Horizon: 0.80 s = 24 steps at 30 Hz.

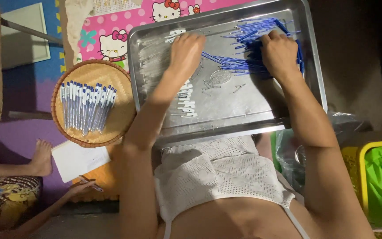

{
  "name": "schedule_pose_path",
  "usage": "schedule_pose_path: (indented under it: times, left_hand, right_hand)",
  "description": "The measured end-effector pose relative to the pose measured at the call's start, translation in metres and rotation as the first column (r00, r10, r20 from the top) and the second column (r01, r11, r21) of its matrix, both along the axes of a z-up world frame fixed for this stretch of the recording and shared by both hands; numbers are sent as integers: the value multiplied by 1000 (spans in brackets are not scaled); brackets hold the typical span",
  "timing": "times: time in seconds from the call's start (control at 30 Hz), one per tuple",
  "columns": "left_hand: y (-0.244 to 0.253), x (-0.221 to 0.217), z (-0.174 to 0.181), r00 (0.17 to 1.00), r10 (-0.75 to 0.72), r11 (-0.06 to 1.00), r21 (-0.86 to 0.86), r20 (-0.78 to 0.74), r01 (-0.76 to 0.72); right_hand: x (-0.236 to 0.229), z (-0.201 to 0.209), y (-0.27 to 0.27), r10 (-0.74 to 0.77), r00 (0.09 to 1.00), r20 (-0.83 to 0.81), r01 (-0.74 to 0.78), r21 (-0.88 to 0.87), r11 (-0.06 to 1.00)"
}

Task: Assembling pens by joining barrels and ink refills or caps on a metal tray while sitting on the floor.

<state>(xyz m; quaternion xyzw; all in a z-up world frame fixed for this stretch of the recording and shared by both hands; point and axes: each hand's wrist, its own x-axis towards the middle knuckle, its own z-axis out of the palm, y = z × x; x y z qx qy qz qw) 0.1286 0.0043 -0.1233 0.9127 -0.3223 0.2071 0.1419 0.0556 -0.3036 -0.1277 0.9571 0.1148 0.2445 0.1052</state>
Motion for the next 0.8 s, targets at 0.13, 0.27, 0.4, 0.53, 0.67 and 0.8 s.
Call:
schedule_pose_path:
  times: [0.13,0.27,0.4,0.53,0.67,0.8]
  left_hand:
    - [-32,31,-36,990,36,999,-14,-138,-38]
    - [-49,39,-48,980,82,994,-57,-180,-94]
    - [-43,55,-53,993,98,992,-78,-61,-103]
    - [-40,52,-50,983,31,997,-64,-183,-43]
    - [-40,39,-35,975,-26,994,-106,-219,3]
    - [-40,17,-4,936,-135,951,-308,-326,29]
  right_hand:
    - [0,6,-3,2,1000,-11,-1,72,997]
    - [-6,18,-6,-5,1000,8,5,95,995]
    - [-8,20,-11,2,991,-136,20,160,987]
    - [-8,22,-13,66,973,-220,-2,280,960]
    - [1,19,-1,109,993,-46,-89,316,945]
    - [20,-6,2,82,994,73,-89,109,990]
